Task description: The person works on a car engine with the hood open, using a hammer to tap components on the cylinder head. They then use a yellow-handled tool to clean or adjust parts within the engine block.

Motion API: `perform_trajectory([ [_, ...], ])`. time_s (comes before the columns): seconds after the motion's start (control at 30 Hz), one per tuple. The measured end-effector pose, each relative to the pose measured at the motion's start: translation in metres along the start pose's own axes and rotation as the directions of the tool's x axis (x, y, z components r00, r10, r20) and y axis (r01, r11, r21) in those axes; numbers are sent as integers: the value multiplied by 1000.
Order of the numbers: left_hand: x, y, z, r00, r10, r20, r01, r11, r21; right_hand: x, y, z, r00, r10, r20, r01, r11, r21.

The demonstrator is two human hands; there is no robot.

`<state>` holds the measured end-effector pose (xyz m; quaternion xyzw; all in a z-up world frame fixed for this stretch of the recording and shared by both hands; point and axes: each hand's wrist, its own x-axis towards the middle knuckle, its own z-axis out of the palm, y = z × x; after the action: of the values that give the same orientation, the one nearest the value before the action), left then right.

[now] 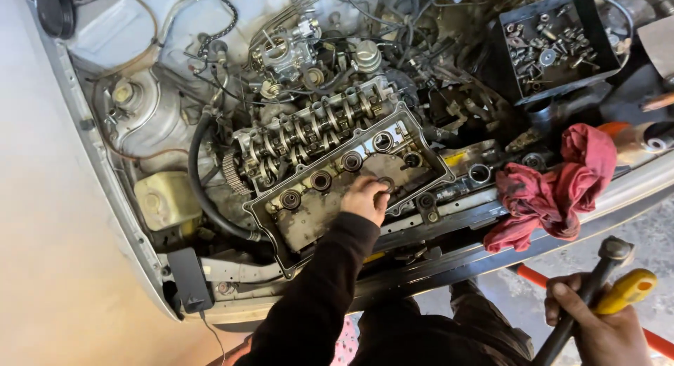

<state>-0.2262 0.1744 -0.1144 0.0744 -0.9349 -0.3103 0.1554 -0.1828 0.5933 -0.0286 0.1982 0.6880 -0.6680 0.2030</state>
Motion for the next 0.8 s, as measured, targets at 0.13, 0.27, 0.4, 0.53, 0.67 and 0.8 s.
perform_trajectory([
  [0.13, -3, 8, -10, 1000, -15, -7, 15, 1000, 0, 7, -2, -4, 1000, -6, 29, 4, 998, 68],
  [0.27, -8, 12, -22, 986, -163, 35, 164, 985, -51, 9, -12, 4, 999, 33, 20, -32, 998, -47],
  [0.4, -20, 9, -27, 989, -132, -59, 132, 991, -4, 11, -16, 8, 998, 44, 38, -43, 999, -27],
  [0.53, -27, 9, -29, 965, -257, -58, 258, 966, 7, 14, -18, 10, 994, 55, 94, -52, 998, -41],
  [0.67, -34, 4, -27, 970, -208, -127, 209, 978, -1, 13, -21, 14, 995, 59, 76, -55, 997, -51],
  [0.8, -36, 7, -33, 942, -331, -45, 327, 942, -81, 12, -24, 16, 995, 38, 89, -34, 999, -38],
])
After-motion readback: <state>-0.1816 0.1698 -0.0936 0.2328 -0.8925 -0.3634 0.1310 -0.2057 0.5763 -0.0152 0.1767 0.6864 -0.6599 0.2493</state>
